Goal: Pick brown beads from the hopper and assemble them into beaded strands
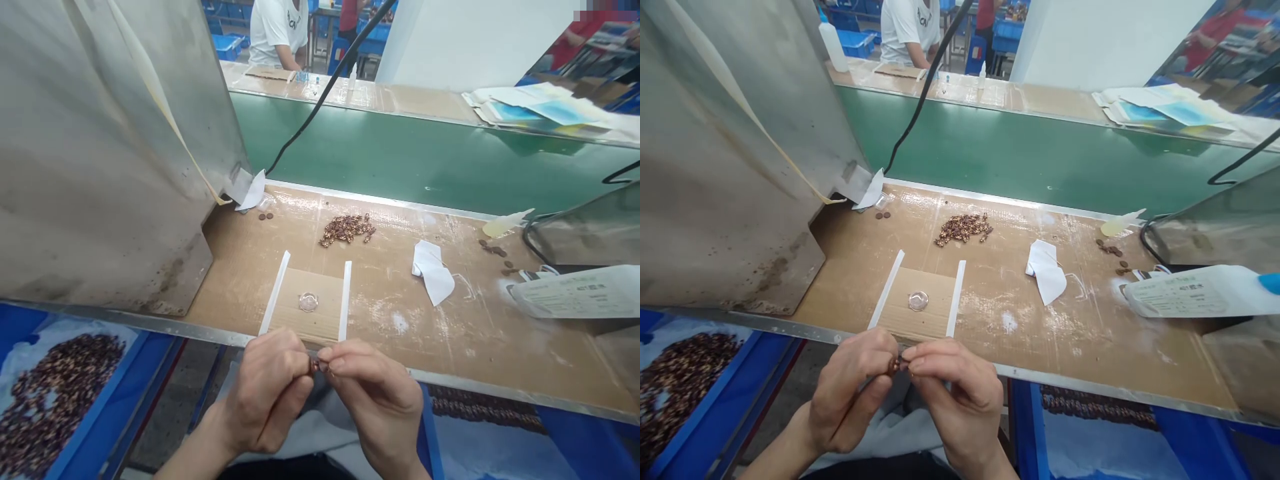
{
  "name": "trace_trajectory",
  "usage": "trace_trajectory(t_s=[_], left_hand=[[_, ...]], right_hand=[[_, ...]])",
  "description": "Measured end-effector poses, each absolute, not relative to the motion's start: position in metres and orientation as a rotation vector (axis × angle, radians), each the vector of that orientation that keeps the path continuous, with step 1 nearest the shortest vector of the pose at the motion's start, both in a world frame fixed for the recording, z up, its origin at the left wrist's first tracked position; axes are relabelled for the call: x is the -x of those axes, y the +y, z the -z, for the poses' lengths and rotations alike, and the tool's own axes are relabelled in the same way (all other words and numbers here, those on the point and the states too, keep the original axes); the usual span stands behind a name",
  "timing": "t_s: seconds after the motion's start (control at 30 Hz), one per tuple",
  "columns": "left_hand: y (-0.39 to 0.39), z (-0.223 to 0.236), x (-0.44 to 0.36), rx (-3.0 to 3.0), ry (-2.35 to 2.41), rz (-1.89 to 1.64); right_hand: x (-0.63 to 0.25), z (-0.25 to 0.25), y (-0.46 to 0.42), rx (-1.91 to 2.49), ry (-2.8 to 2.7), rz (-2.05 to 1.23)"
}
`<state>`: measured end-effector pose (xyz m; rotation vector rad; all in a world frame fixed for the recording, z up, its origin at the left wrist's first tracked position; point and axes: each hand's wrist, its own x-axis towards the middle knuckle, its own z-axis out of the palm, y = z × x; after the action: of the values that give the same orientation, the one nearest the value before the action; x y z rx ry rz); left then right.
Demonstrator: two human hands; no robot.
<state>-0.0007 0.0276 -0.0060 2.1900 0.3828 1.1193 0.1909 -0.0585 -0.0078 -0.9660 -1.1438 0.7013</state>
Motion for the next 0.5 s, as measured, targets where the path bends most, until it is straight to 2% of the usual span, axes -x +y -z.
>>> trace_trajectory(t_s=[0.27, 0.5], left_hand=[[0.036, 0.002, -0.008, -2.276, 0.23, -1.218], [0.037, 0.002, -0.012, -2.315, 0.235, -1.234]], right_hand=[[-0.188, 0.011, -0.058, 0.835, -1.262, -0.459], [-0.183, 0.014, -0.05, 0.798, -1.202, -0.403]])
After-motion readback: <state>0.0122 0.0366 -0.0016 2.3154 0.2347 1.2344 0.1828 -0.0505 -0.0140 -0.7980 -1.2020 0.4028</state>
